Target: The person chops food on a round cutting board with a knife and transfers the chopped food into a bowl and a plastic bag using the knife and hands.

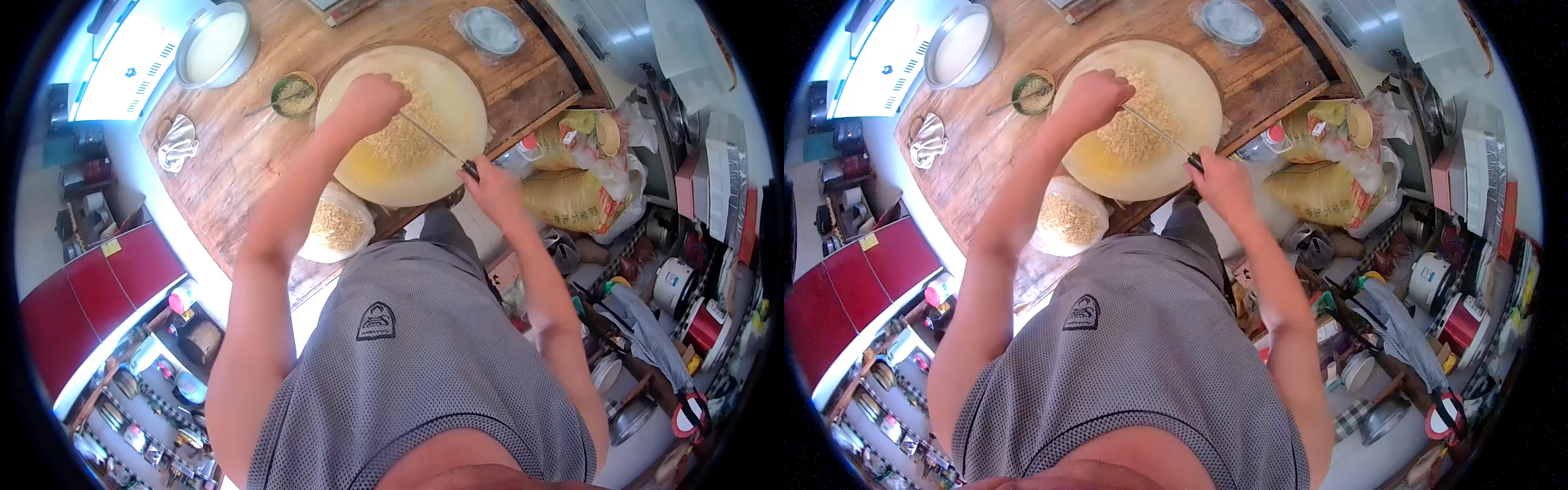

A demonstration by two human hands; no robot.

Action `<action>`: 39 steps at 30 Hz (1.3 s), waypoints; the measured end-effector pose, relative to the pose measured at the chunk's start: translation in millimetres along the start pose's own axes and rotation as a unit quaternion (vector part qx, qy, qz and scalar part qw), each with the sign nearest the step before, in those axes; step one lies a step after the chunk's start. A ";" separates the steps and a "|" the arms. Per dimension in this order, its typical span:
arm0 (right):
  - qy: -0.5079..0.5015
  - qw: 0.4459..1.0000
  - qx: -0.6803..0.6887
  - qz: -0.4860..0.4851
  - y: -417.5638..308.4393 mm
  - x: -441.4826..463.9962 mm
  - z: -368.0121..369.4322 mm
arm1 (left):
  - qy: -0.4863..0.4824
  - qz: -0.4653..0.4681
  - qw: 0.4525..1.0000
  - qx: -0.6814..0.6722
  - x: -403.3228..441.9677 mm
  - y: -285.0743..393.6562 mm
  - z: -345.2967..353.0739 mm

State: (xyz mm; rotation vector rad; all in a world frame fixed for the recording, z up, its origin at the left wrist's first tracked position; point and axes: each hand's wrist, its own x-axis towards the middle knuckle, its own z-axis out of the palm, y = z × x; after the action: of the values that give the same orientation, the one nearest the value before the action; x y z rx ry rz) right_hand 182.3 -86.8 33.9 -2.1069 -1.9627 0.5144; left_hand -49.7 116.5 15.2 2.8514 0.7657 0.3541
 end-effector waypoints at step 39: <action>-0.176 0.895 -0.134 -0.388 61.0 189.9 -28.1 | 0.028 -0.499 0.866 0.009 -47.4 130.6 42.0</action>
State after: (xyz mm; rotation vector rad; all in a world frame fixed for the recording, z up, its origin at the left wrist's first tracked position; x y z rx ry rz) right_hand 258.6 98.7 15.9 -1.1868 -2.9745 0.4899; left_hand -16.8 -23.4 -4.8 2.0410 2.0562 0.2500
